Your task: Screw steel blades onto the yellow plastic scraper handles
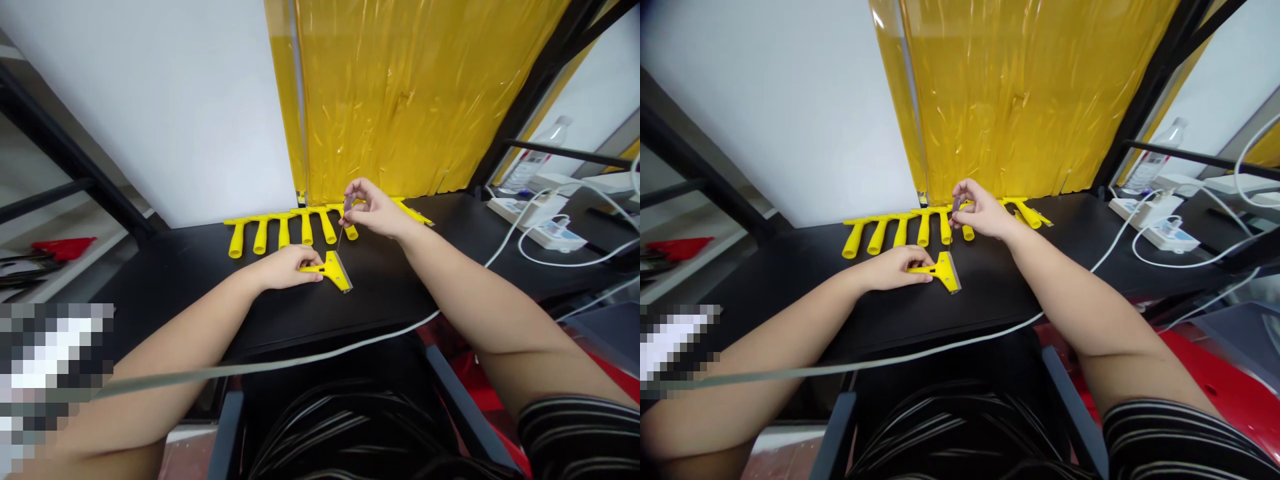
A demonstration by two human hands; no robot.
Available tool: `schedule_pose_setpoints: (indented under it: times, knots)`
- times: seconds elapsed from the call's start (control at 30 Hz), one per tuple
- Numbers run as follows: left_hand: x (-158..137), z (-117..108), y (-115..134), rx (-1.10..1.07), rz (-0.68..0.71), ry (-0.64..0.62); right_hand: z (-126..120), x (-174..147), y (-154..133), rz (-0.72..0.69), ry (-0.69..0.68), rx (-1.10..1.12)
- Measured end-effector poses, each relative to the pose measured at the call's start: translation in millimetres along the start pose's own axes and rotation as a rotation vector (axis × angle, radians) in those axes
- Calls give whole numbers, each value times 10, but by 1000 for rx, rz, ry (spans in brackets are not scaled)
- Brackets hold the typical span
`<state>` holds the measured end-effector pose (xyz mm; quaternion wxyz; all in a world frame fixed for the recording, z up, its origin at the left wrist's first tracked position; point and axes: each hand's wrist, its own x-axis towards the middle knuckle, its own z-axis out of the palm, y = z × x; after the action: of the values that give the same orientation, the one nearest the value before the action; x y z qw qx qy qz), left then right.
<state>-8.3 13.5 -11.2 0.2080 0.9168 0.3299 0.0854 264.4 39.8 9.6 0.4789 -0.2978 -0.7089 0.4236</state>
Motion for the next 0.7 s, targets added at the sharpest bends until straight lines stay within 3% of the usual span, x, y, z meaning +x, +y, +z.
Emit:
schedule_pose_setpoints:
  times: [0.33, 0.7]
  knots:
    - [6, 7, 8, 10, -10, 7, 238, -88, 68, -37, -28, -55]
    - [2, 23, 2, 18, -2, 19, 273, -116, 85, -70, -38, -48]
